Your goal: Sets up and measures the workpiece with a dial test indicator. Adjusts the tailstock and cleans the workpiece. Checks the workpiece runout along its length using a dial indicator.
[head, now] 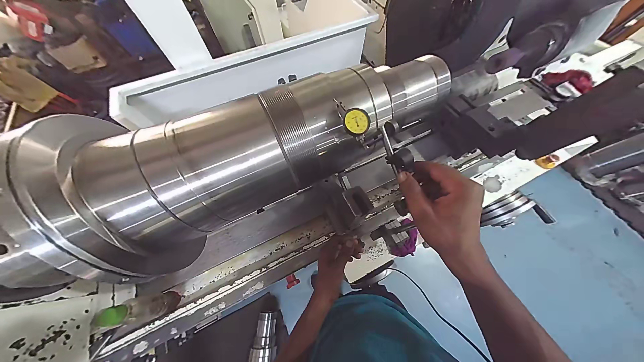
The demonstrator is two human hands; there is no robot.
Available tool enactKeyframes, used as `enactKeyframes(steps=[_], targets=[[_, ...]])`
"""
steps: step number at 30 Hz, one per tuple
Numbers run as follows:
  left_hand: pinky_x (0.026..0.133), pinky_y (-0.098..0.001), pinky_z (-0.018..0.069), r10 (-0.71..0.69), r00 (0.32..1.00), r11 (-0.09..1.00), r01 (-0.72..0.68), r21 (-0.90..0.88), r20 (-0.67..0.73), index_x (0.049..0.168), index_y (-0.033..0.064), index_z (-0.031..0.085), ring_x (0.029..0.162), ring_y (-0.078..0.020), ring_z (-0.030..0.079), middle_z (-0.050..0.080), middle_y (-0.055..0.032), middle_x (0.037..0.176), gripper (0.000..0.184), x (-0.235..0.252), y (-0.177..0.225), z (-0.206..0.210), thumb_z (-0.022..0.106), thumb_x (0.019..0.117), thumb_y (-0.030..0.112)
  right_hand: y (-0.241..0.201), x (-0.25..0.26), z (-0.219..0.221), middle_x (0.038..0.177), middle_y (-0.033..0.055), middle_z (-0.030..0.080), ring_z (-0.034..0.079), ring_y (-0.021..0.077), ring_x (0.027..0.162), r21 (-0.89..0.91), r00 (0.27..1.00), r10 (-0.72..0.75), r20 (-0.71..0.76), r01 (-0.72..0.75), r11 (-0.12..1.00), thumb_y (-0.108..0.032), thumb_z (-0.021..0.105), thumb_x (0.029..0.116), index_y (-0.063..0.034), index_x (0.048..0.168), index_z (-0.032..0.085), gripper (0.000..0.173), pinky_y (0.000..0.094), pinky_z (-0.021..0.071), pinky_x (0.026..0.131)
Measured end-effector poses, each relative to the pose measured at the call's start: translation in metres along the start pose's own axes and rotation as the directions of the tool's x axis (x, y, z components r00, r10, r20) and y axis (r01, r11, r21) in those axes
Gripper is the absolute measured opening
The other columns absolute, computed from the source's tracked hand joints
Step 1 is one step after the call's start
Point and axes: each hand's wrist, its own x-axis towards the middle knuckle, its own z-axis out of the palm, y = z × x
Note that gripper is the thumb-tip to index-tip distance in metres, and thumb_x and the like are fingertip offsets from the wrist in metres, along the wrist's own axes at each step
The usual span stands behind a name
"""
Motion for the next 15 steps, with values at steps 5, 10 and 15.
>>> enactKeyframes(steps=[5,10,15], targets=[[0.076,-0.0309,0.0597,-0.014,1.0,1.0,0.014,0.0,0.001,0.108,-0.004,0.065,0.084,-0.0175,0.071,0.073,-0.0101,0.094,0.025,-0.001,0.0019,0.0009,0.047,0.107,0.013,0.0016,0.0007,0.0,0.082,0.0018,0.066,0.057,0.0052,0.058,0.0,1.0,-0.013,0.001,0.013,1.0,-0.03,0.061,0.1012,-0.0061,0.111,0.072,0.028,0.0225,0.0485,0.05],[0.077,-0.0315,0.0599,-0.015,1.0,1.0,0.015,-0.009,-0.008,0.108,-0.0038,0.065,0.084,-0.0181,0.071,0.073,-0.0105,0.093,0.024,-0.0003,0.0005,0.0002,0.047,0.1067,0.013,0.0012,0.0003,-0.0001,0.082,0.0015,0.067,0.058,0.0053,0.058,0.007,1.0,-0.002,0.001,0.002,1.0,-0.03,0.062,0.1009,-0.0061,0.112,0.072,0.028,0.0228,0.049,0.05],[0.077,-0.0313,0.0598,-0.015,1.0,1.0,0.015,-0.008,-0.005,0.107,-0.0037,0.065,0.084,-0.0176,0.071,0.073,-0.0105,0.093,0.024,-0.0007,0.0009,-0.0002,0.047,0.1067,0.012,0.0022,-0.0004,-0.0004,0.081,0.0009,0.067,0.058,0.0052,0.058,0.007,1.0,0.007,0.0,-0.007,1.0,-0.031,0.061,0.1012,-0.0071,0.112,0.072,0.029,0.0228,0.0487,0.05]])
